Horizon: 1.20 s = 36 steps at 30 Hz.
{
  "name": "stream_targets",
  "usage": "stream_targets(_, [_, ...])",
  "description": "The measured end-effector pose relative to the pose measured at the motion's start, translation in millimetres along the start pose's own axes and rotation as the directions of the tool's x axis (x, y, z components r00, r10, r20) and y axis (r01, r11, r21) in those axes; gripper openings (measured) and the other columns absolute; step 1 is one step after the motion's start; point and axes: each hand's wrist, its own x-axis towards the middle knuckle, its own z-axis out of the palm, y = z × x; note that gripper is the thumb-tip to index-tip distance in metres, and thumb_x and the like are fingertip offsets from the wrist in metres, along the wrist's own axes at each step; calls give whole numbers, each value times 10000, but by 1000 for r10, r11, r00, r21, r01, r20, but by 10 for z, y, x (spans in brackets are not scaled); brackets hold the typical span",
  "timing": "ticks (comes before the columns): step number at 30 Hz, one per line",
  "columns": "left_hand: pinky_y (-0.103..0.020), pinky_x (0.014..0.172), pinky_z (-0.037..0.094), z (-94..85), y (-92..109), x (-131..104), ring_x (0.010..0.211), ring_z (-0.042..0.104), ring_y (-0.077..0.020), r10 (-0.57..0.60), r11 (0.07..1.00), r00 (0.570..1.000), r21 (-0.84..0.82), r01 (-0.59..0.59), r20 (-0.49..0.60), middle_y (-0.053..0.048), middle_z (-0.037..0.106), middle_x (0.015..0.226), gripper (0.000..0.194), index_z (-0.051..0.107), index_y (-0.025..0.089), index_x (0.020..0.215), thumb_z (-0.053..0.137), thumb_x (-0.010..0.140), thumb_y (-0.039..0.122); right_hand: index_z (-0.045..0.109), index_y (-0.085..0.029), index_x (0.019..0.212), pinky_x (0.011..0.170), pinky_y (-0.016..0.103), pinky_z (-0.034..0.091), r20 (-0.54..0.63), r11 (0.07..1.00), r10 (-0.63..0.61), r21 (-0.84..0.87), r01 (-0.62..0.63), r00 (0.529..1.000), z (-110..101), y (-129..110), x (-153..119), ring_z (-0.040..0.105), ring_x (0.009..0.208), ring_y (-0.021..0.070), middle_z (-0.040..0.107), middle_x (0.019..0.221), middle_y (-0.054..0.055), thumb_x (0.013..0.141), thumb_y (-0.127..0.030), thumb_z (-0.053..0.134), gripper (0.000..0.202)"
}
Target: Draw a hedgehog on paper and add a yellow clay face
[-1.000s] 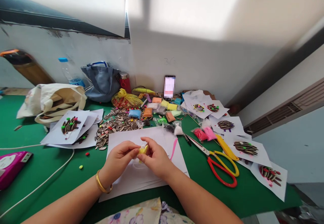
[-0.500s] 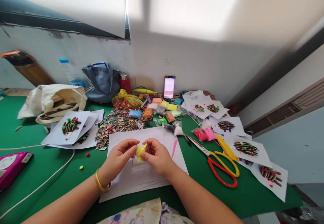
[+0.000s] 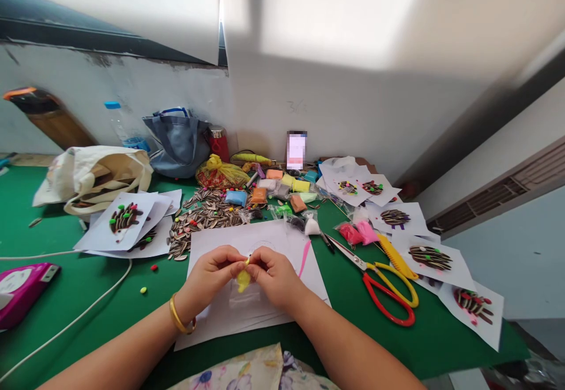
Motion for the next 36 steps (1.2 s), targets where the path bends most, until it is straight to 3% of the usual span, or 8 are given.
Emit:
stream_targets(3, [-247,646,490,-5,8,4,705,617,-153,13,999,1000,30,-13,0,-37,685,768,156,754,179,789,727,751,327,592,-202,796,643,257,440,-15,1000,6,-7,-6,1000,-19,-5,4,560,671,129,599,718,-23,862,-301,634,126])
stream_targets(8, [-236,598,481,-21,45,9,622,574,-128,-8,999,996,-52,3,-88,-8,644,683,160,739,174,812,704,778,327,553,-204,785,632,272,450,-126,999,7,37,-2,992,-90,-6,14,586,652,145,621,689,-9,881,-384,612,212])
stream_targets(13, [-240,613,485,-22,64,3,634,571,-128,-37,996,997,-87,31,-62,-7,637,682,201,714,158,832,690,801,356,544,-204,797,641,274,465,-120,997,-8,79,18,993,-103,3,22,589,650,139,609,697,-9,906,-433,587,258])
stream_targets(19, [-253,611,497,-2,102,-16,652,588,-138,-94,991,995,-98,90,-38,-21,660,746,256,705,160,924,701,777,369,551,-214,1024,614,270,459,-99,993,-31,109,42,995,-83,65,20,564,602,127,589,678,-31,955,-435,506,236])
stream_targets(26, [-243,601,490,26,60,-17,667,590,-145,-50,998,998,-29,51,29,-31,664,751,216,713,166,798,704,768,380,608,-216,841,612,265,447,-75,999,5,-40,-8,997,-47,56,-15,565,650,141,606,714,-14,886,-363,621,154])
stream_targets(31, [-247,611,485,34,50,-17,669,598,-149,-18,1000,1000,26,17,21,-36,675,742,169,724,165,775,707,757,332,594,-210,786,589,259,441,-16,1000,24,-16,-24,1000,-14,49,-9,560,612,134,592,667,-24,875,-368,637,186])
stream_targets(36, [-246,611,492,5,57,-19,637,594,-136,1,1000,999,-12,-1,-41,-15,651,697,168,726,166,817,682,785,325,592,-228,1026,585,269,463,-138,996,-23,81,34,990,-44,58,0,561,602,136,570,693,-34,883,-407,620,230])
